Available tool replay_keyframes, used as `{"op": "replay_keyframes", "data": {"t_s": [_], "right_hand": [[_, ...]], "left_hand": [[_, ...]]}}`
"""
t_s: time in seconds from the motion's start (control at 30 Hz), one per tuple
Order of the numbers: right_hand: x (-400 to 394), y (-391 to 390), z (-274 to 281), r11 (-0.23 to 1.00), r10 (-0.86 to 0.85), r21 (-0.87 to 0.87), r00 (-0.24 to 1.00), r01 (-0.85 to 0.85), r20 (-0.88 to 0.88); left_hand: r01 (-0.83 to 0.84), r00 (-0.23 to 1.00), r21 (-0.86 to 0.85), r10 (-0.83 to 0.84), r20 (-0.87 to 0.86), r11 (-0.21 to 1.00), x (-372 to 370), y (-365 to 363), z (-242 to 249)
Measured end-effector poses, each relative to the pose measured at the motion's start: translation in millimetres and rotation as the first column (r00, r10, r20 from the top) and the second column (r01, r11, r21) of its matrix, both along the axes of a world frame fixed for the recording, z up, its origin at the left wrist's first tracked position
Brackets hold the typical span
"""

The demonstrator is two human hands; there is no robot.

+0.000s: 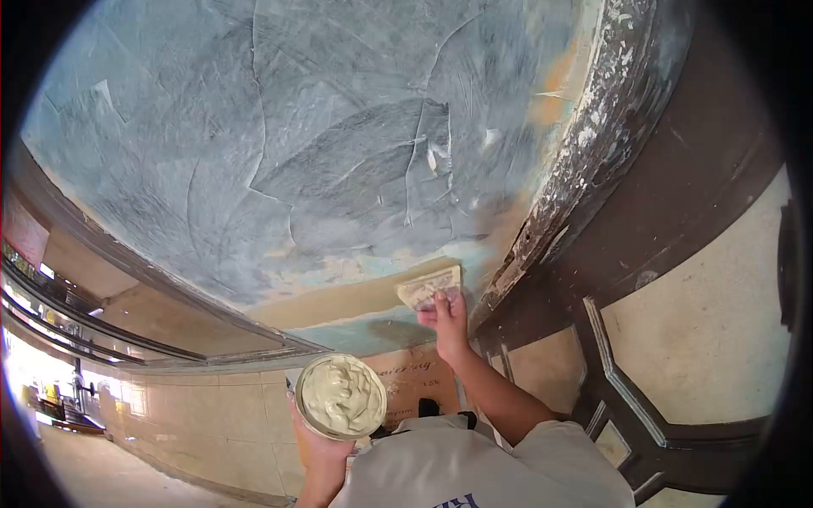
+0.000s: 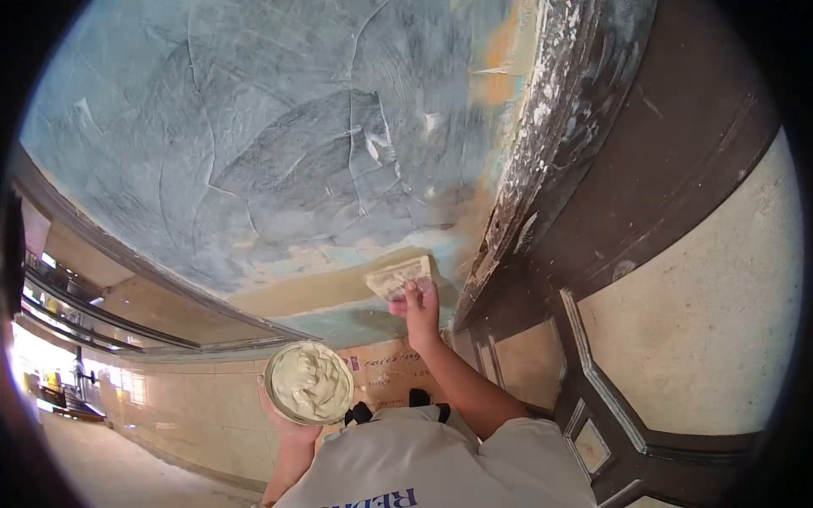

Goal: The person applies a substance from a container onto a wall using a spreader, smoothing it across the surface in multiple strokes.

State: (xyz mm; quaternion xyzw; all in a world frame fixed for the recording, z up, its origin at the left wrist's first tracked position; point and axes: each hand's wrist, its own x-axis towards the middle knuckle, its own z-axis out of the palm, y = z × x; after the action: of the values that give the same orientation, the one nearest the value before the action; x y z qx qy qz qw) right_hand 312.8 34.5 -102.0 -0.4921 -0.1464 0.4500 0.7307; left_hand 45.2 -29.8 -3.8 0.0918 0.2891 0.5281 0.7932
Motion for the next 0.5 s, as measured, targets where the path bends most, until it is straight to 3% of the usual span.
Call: {"op": "replay_keyframes", "data": {"t_s": [0.1,0.2,0.27,0.37,0.4,0.5], "right_hand": [[-6.1,17.0,9.0,0.999,-0.006,0.039,1.0,0.006,-0.018],[-7.3,22.1,-48.9,0.999,-0.039,0.004,0.999,0.039,-0.022],[-13.4,9.5,-89.6,0.976,-0.065,-0.215,0.994,0.044,-0.091],[-17.5,-7.5,-118.8,0.939,-0.003,-0.339,0.985,-0.056,-0.171],[-19.2,-5.1,-110.0,0.94,0.004,-0.336,0.985,-0.062,-0.17],[-26.7,-0.8,-33.7,0.999,-0.007,-0.04,0.991,0.001,-0.133]], "left_hand": [[0.008,1.0,0.002,-0.008,0.02,1.0,1.5,1.4,-1.6],[0.011,1.0,-0.011,-0.01,0.022,1.0,-0.3,-2.7,-0.1],[0.01,1.0,-0.026,-0.01,0.007,1.0,-2.2,-1.1,3.9],[0.002,0.999,-0.006,-0.002,0.047,1.0,-9.9,-1.2,-7.2],[-0.004,0.999,-0.003,0.004,0.048,1.0,-10.0,0.1,-5.8],[0.001,0.997,-0.037,0.002,0.073,0.999,-12.1,-1.1,-4.5]]}}
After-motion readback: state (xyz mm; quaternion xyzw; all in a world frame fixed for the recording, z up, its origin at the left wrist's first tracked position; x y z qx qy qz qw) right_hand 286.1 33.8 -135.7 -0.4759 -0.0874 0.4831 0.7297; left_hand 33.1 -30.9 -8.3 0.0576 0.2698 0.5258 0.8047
